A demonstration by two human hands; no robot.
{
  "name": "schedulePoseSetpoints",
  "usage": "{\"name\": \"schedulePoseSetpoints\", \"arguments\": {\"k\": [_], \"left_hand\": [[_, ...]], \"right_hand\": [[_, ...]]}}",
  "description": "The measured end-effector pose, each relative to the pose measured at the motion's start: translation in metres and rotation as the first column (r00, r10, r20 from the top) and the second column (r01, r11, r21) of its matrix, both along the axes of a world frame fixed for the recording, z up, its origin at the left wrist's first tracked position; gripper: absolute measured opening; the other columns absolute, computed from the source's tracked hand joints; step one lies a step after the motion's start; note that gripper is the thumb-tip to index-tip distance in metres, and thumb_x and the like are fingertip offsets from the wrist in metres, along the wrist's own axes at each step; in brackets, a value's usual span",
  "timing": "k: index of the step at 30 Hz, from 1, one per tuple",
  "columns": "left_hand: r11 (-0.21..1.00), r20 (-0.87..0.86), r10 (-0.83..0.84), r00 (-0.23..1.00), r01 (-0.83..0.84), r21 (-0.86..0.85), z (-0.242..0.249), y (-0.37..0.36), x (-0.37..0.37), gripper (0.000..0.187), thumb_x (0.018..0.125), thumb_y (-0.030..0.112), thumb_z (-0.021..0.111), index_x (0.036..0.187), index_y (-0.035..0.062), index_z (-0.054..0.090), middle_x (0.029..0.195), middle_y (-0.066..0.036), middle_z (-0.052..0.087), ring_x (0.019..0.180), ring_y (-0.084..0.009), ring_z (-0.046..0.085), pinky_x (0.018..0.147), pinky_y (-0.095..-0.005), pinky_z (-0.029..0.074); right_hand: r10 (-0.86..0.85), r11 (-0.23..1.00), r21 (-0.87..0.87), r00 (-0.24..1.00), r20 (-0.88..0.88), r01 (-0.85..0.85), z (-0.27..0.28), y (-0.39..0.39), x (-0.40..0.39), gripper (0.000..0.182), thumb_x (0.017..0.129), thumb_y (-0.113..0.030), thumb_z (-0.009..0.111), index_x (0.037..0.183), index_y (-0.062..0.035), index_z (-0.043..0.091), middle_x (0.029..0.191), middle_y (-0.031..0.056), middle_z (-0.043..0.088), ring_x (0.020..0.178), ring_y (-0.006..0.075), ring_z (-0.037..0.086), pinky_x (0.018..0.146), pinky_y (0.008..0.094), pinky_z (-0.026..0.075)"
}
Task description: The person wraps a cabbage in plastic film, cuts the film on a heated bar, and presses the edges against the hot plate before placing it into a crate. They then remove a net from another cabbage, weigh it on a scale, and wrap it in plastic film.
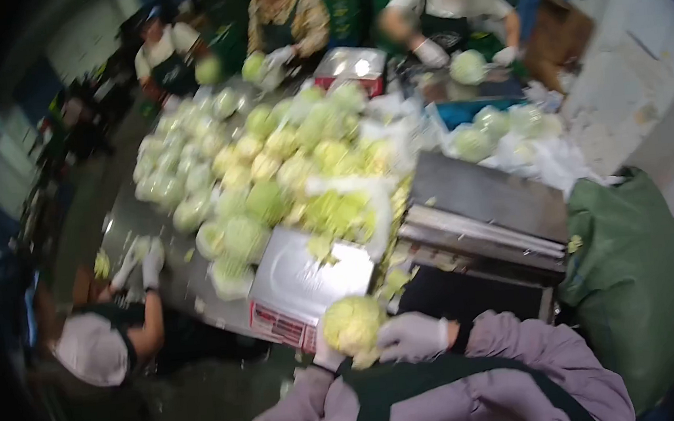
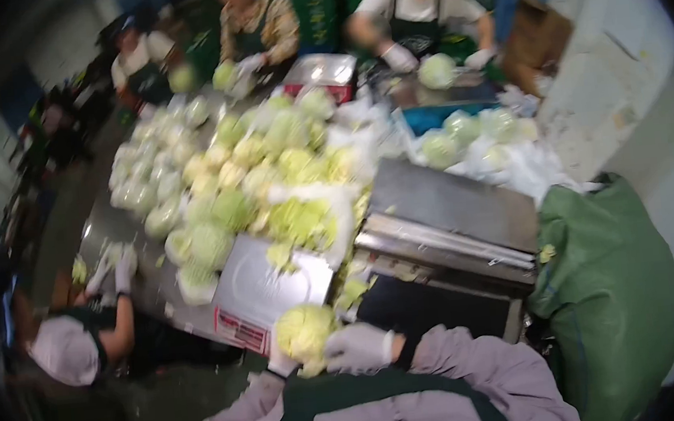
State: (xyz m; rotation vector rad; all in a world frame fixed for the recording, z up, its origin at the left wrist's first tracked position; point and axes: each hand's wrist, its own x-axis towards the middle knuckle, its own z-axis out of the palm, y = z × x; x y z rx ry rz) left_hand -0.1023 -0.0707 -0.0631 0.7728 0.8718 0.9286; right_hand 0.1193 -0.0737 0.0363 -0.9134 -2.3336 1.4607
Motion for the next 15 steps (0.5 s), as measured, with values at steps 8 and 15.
{"name": "schedulePoseSetpoints", "arguments": {"k": [8,15], "left_hand": [[0.977,0.396,0.174,0.901,-0.107,-0.186,-0.005,0.002,-0.013,0.066,0.097,0.05,0.026,0.142,0.0025,0.034,0.143,-0.021,0.039,0.13,-0.0362,0.041,0.11,-0.0506,0.033],[0.966,0.712,-0.091,0.697,0.236,-0.107,0.01,0.001,-0.015,0.067,0.096,0.053,0.029,0.145,0.0069,0.029,0.147,-0.02,0.033,0.13,-0.0423,0.038,0.104,-0.0619,0.033]], "right_hand": [[-0.068,0.987,-0.162,0.956,-0.284,0.022,0.061,0.046,0.03,0.014,0.076,-0.009,0.075,0.084,0.0005,0.068,0.08,0.0093,0.063,0.075,0.0195,0.059,0.069,0.0302,0.046],[-0.704,0.664,-0.227,0.494,-0.511,0.712,0.085,0.123,0.023,0.037,0.09,-0.012,0.059,0.121,0.007,0.052,0.105,0.0106,0.063,0.089,0.0127,0.058,0.085,0.0266,0.046]]}}
